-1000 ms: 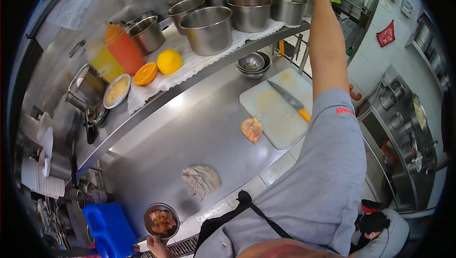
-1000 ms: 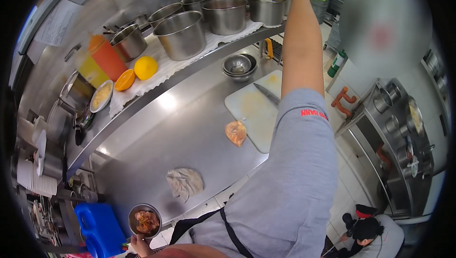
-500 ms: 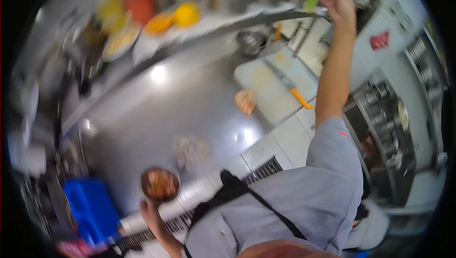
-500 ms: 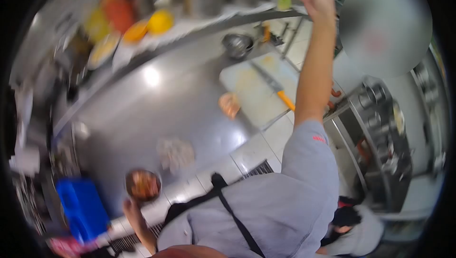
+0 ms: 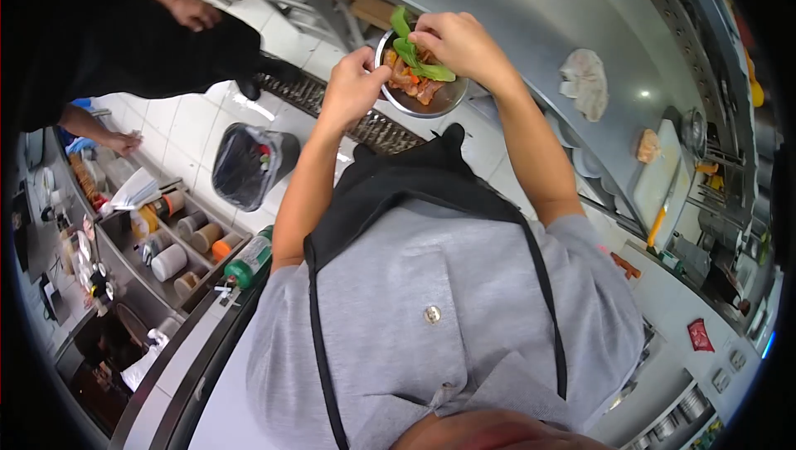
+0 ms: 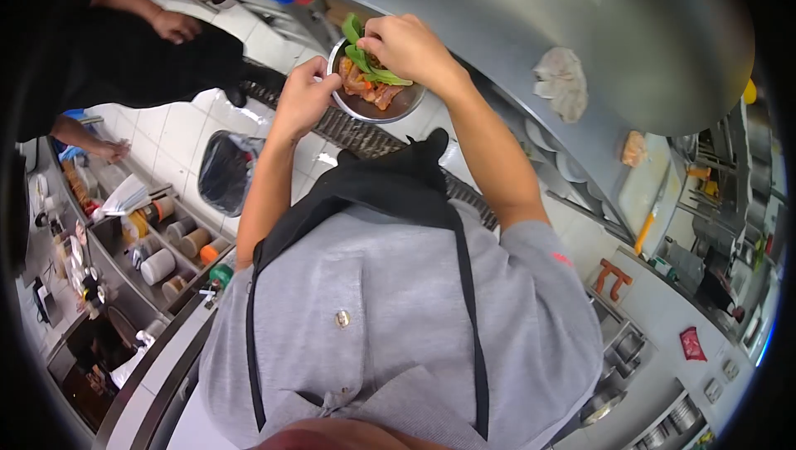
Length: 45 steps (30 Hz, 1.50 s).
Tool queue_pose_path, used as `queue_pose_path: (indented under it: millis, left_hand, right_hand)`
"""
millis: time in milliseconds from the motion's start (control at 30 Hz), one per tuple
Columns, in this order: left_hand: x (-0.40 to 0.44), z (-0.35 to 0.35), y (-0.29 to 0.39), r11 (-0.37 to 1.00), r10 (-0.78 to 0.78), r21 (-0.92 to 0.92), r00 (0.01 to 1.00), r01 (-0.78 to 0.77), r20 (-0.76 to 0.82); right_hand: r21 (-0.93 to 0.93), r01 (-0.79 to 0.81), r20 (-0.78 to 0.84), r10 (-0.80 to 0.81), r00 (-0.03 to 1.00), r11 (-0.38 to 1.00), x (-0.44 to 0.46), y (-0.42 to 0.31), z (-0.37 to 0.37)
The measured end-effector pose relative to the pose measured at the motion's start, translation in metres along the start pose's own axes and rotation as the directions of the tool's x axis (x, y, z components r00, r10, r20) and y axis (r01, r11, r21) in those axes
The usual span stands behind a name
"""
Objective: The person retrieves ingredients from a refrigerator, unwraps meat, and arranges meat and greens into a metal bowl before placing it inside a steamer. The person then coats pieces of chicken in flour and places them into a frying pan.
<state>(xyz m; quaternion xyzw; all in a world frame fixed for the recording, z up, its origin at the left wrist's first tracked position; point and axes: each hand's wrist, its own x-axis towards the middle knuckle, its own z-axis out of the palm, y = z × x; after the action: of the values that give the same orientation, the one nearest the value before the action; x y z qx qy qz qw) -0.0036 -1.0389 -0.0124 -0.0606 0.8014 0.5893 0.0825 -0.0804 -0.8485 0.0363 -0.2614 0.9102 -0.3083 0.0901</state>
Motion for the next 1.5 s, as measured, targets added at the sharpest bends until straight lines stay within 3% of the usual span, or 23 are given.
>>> queue_pose_path:
  millis: [33, 67, 133, 167, 267, 300, 400, 533, 600, 667, 733, 800, 867, 933, 1000, 1033, 1100, 1200, 1267, 1333, 1400, 1467, 1500]
  left_hand:
    - [-0.002, -0.018, -0.011, 1.000, -0.015, 0.026, 1.000, 0.015, -0.007]
    - [0.000, -0.030, -0.018, 1.000, -0.006, 0.030, 1.000, 0.006, 0.003]
    - [0.000, -0.044, -0.033, 0.991, -0.031, -0.129, 0.997, 0.022, -0.070]
    - [0.009, -0.039, -0.031, 0.998, 0.015, -0.052, 0.997, -0.018, -0.072]
    - [0.017, -0.046, -0.021, 0.979, -0.039, -0.200, 0.999, 0.044, 0.025]
    - [0.027, -0.048, -0.018, 0.991, -0.032, -0.127, 0.995, 0.044, 0.095]
    - [0.053, -0.029, 0.005, 0.977, -0.020, -0.202, 0.980, 0.061, 0.199]
    - [0.107, -0.012, 0.025, 0.994, 0.013, -0.106, 0.934, 0.027, 0.356]
    - [0.136, 0.007, 0.032, 0.999, 0.022, -0.049, 0.920, -0.003, 0.392]
    - [0.167, 0.027, 0.037, 0.996, 0.069, 0.027, 0.905, -0.088, 0.419]
    - [0.198, 0.047, 0.035, 0.999, 0.049, -0.009, 0.859, -0.052, 0.510]
    - [0.226, 0.063, 0.045, 0.982, 0.065, 0.122, 0.859, -0.147, 0.508]
    - [0.236, 0.064, 0.060, 0.987, 0.076, 0.088, 0.867, -0.137, 0.493]
    - [0.244, 0.069, 0.074, 0.979, 0.031, 0.166, 0.893, -0.118, 0.448]
    - [0.244, 0.062, 0.074, 0.957, 0.127, 0.190, 0.904, -0.221, 0.408]
    - [0.247, 0.052, 0.068, 0.963, 0.046, 0.227, 0.914, -0.148, 0.402]
    - [0.246, 0.025, 0.046, 0.951, 0.035, 0.275, 0.934, -0.140, 0.356]
    - [0.229, -0.010, 0.035, 0.981, -0.091, 0.194, 0.940, 0.027, 0.330]
    - [0.217, -0.024, 0.032, 0.959, -0.137, 0.282, 0.937, 0.043, 0.322]
    - [0.211, -0.037, -0.006, 0.943, -0.061, 0.331, 0.952, -0.044, 0.300]
    - [0.196, -0.038, 0.009, 0.974, -0.225, 0.086, 0.928, 0.209, 0.296]
    - [0.185, -0.040, 0.019, 0.931, -0.344, 0.200, 0.918, 0.306, 0.198]
    - [0.186, -0.038, 0.010, 0.935, -0.355, 0.114, 0.906, 0.337, 0.229]
  right_hand:
    - [-0.163, 0.012, -0.054, -0.021, 0.998, 0.987, 0.007, -0.020, 0.016]
    - [-0.164, 0.004, -0.066, -0.015, 0.998, 0.986, 0.014, -0.028, 0.023]
    - [-0.117, 0.006, -0.077, -0.015, 0.997, 0.993, 0.017, -0.031, 0.031]
    - [-0.088, 0.001, -0.072, -0.008, 0.997, 0.996, 0.013, -0.022, 0.022]
    - [0.013, -0.072, -0.190, 0.073, 0.979, 0.997, 0.005, -0.014, 0.013]
    - [0.032, -0.094, -0.216, 0.099, 0.971, 0.995, 0.000, -0.004, 0.006]
    - [0.176, -0.154, -0.346, 0.207, 0.915, 0.972, -0.021, 0.023, -0.014]
    - [0.247, -0.219, -0.436, 0.310, 0.845, 0.944, -0.042, 0.077, -0.029]
    - [0.509, -0.236, -0.419, 0.478, 0.772, 0.828, -0.051, 0.111, -0.031]
    - [0.586, -0.338, -0.352, 0.607, 0.712, 0.737, -0.054, 0.152, -0.032]
    - [0.647, -0.408, -0.305, 0.709, 0.636, 0.644, -0.054, 0.169, -0.038]
    - [0.597, -0.437, -0.351, 0.709, 0.612, 0.672, -0.048, 0.209, -0.033]
    - [0.552, -0.446, -0.380, 0.688, 0.618, 0.705, -0.037, 0.209, -0.045]
    - [0.511, -0.473, -0.372, 0.680, 0.632, 0.718, -0.021, 0.231, -0.057]
    - [0.482, -0.488, -0.346, 0.670, 0.657, 0.728, -0.013, 0.252, -0.065]
    - [0.473, -0.487, -0.347, 0.663, 0.663, 0.734, -0.005, 0.260, -0.070]
    - [0.410, -0.478, -0.355, 0.619, 0.701, 0.777, 0.010, 0.270, -0.072]
    - [0.346, -0.480, -0.320, 0.582, 0.748, 0.806, 0.029, 0.289, -0.061]
    - [0.431, -0.487, -0.229, 0.614, 0.755, 0.760, 0.040, 0.286, -0.055]
    - [0.303, -0.466, -0.284, 0.546, 0.788, 0.831, 0.048, 0.285, -0.047]
    - [0.231, -0.552, -0.181, 0.593, 0.785, 0.801, 0.056, 0.290, -0.044]
    - [0.288, -0.393, -0.153, 0.447, 0.881, 0.873, 0.059, 0.298, -0.053]
    - [0.187, -0.384, -0.102, 0.407, 0.908, 0.904, 0.066, 0.302, -0.059]
